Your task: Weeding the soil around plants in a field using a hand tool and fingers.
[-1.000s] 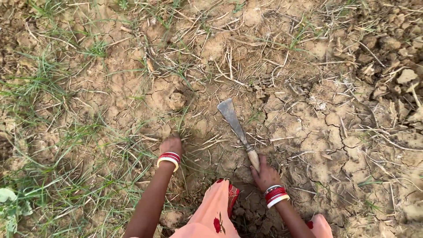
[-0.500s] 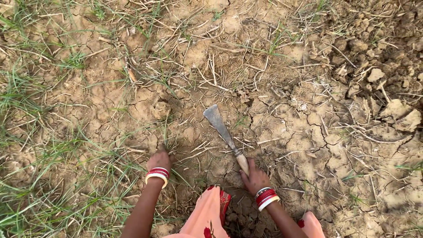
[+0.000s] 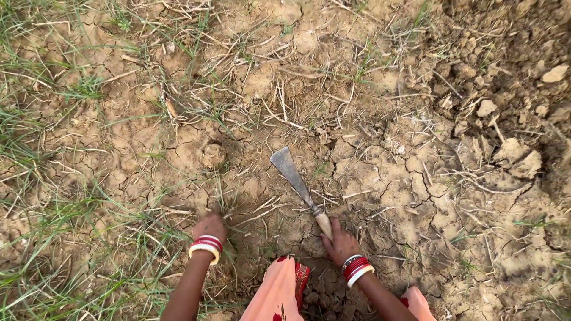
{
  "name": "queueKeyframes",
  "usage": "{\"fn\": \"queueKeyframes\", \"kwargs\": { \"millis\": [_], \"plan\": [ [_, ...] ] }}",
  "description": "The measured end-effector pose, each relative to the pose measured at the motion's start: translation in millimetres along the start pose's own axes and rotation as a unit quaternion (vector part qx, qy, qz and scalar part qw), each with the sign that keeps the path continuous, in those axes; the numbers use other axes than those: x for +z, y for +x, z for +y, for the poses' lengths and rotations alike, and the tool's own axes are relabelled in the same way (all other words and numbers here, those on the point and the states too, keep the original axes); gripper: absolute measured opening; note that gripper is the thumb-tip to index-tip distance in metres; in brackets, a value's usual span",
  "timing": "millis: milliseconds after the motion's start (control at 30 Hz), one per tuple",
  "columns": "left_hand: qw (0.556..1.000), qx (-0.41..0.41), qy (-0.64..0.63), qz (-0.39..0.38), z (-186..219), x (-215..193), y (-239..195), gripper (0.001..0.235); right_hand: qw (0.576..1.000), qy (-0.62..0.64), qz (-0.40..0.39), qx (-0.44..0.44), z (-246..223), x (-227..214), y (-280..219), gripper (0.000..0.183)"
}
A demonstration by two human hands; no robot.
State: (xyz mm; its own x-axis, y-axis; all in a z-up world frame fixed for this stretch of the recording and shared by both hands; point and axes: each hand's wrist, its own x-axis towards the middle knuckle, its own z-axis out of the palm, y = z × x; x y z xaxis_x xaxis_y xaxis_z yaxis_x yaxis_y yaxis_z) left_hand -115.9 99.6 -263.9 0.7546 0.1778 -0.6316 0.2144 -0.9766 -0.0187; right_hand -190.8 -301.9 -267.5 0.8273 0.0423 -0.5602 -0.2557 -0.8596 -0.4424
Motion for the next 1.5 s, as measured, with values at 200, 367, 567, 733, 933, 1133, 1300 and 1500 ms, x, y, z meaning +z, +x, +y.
{"fn": "queueKeyframes", "kwargs": {
  "millis": [200,367,567,733,933,1133,1300,1500],
  "plan": [
    [0.992,0.113,-0.055,0.026,8,15,-22,0.028,0.993,-0.041,-0.111,-0.027,-4,-32,13,0.054],
    [0.987,0.146,-0.053,-0.03,26,-26,-39,0.023,0.983,-0.048,-0.172,-0.039,-41,-132,12,0.041],
    [0.974,0.207,-0.066,-0.062,31,-99,-53,0.033,0.986,-0.011,-0.164,0.029,-87,-269,7,0.055],
    [0.956,0.284,-0.065,-0.011,17,-81,-25,0.029,0.987,0.008,-0.132,0.089,-114,-350,-12,0.054],
    [0.949,0.311,-0.043,0.021,3,-59,5,0.018,0.982,0.102,-0.049,0.154,-119,-408,-17,0.056],
    [0.948,0.309,-0.053,0.049,-1,-75,19,0.017,0.969,0.159,-0.062,0.178,-85,-438,39,0.053],
    [0.968,0.247,-0.041,0.004,26,-132,41,0.02,0.962,0.191,-0.056,0.188,-47,-397,113,0.055],
    [0.95,0.306,-0.046,0.042,134,-185,106,0.022,0.989,0.126,0.078,-0.008,84,-281,122,0.061]
  ]
}}
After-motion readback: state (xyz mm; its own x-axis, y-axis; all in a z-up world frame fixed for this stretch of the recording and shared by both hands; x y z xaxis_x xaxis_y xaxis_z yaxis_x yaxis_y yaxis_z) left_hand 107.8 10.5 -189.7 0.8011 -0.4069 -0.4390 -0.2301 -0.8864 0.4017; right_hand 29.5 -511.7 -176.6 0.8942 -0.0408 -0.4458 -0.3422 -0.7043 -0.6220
